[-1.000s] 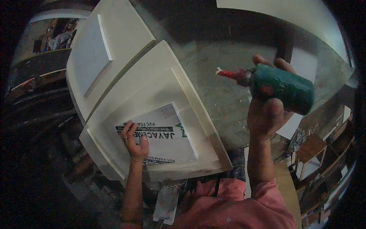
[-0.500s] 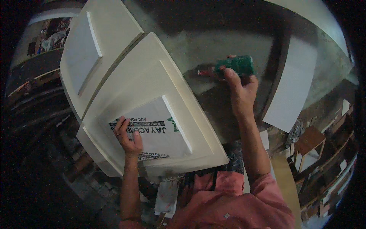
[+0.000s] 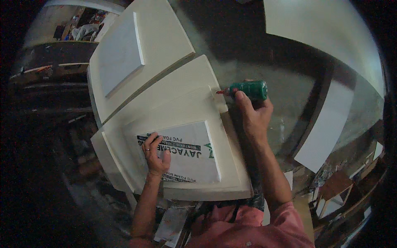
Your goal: The person applies glue from a green bottle onto the edges of white panels and positions small white boards onto a larger panel.
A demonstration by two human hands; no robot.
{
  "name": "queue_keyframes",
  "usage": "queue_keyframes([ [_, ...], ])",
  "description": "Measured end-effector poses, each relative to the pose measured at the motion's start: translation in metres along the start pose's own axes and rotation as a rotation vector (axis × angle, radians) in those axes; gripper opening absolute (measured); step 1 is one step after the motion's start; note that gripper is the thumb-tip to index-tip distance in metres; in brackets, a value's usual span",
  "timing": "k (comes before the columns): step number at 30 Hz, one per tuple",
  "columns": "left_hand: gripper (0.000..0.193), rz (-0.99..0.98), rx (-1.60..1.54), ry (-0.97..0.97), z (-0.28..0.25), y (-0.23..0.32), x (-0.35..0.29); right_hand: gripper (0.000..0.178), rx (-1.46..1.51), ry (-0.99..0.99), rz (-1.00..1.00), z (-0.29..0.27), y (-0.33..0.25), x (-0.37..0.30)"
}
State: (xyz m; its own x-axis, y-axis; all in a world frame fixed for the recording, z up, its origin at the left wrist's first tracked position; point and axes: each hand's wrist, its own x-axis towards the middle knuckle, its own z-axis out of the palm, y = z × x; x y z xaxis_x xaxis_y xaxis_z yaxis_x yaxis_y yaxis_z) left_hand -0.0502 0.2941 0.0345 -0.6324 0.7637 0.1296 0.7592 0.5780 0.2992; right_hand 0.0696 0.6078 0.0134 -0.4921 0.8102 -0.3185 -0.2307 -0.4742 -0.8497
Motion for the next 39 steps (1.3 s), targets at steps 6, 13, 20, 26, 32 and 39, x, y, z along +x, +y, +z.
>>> queue_keyframes([
  [6, 0.046, -0.019, -0.008, 0.008, -0.002, 0.000, -0.003, 0.034, -0.065, -0.075, -0.032, 0.009, 0.013, 0.011],
  [13, 0.046, -0.030, -0.042, 0.003, -0.002, 0.001, -0.001, 0.027, -0.062, -0.057, -0.062, 0.015, 0.013, 0.015],
  [20, 0.046, -0.024, -0.039, 0.002, -0.004, 0.001, 0.000, 0.024, -0.124, -0.079, -0.082, 0.013, 0.015, 0.016],
  [26, 0.045, -0.015, -0.048, 0.001, -0.003, -0.001, 0.000, 0.023, -0.105, -0.048, -0.097, 0.013, 0.018, 0.013],
  [32, 0.046, -0.037, -0.037, -0.018, -0.003, -0.002, -0.002, 0.024, 0.219, 0.159, 0.182, 0.021, 0.000, 0.015],
  [39, 0.044, -0.068, -0.061, -0.003, -0.004, 0.000, -0.003, 0.038, 0.575, 0.164, 0.344, 0.019, -0.012, 0.019],
])
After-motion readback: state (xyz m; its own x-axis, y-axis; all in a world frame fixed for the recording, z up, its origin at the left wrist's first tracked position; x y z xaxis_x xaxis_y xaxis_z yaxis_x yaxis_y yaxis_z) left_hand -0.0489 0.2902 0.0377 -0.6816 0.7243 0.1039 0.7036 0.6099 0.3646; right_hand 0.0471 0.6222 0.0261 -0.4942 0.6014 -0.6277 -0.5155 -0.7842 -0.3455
